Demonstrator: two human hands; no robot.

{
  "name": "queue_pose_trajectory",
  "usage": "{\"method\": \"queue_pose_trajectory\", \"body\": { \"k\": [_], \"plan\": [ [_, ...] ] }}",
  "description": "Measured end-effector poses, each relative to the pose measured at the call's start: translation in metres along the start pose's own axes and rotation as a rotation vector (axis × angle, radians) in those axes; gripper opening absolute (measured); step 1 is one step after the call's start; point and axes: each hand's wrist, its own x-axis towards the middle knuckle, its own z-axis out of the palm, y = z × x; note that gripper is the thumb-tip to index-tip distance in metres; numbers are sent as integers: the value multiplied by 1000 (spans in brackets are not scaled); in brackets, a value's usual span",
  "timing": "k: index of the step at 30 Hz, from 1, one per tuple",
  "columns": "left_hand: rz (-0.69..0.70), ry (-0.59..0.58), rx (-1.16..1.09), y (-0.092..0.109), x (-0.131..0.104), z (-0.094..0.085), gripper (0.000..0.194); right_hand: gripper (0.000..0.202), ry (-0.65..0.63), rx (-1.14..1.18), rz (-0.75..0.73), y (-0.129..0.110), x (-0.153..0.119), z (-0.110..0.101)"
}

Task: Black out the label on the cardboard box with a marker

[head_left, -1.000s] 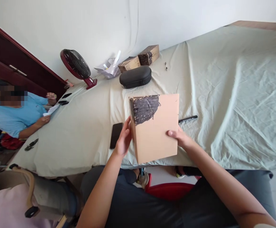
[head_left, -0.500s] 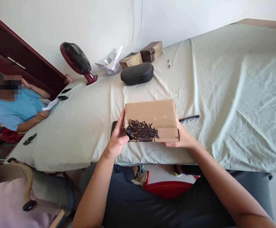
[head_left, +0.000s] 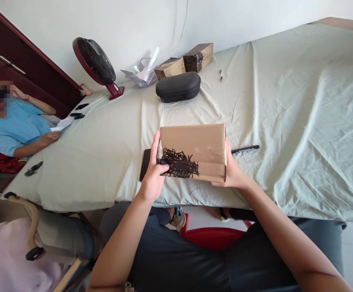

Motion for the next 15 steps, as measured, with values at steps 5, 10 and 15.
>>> {"method": "queue_pose_trajectory", "body": {
  "k": [5,10,15],
  "plan": [
    [-39,12,5,-5,10,-8,89,158,37,10,39,-4,-1,2],
    [-212,182,448,-26,45,-62,84,157,109,-31,-27,1,0,4],
    [-598,231,1289,-51,62,-96,88,160,109,-101,-67,4,3,3]
  ]
}}
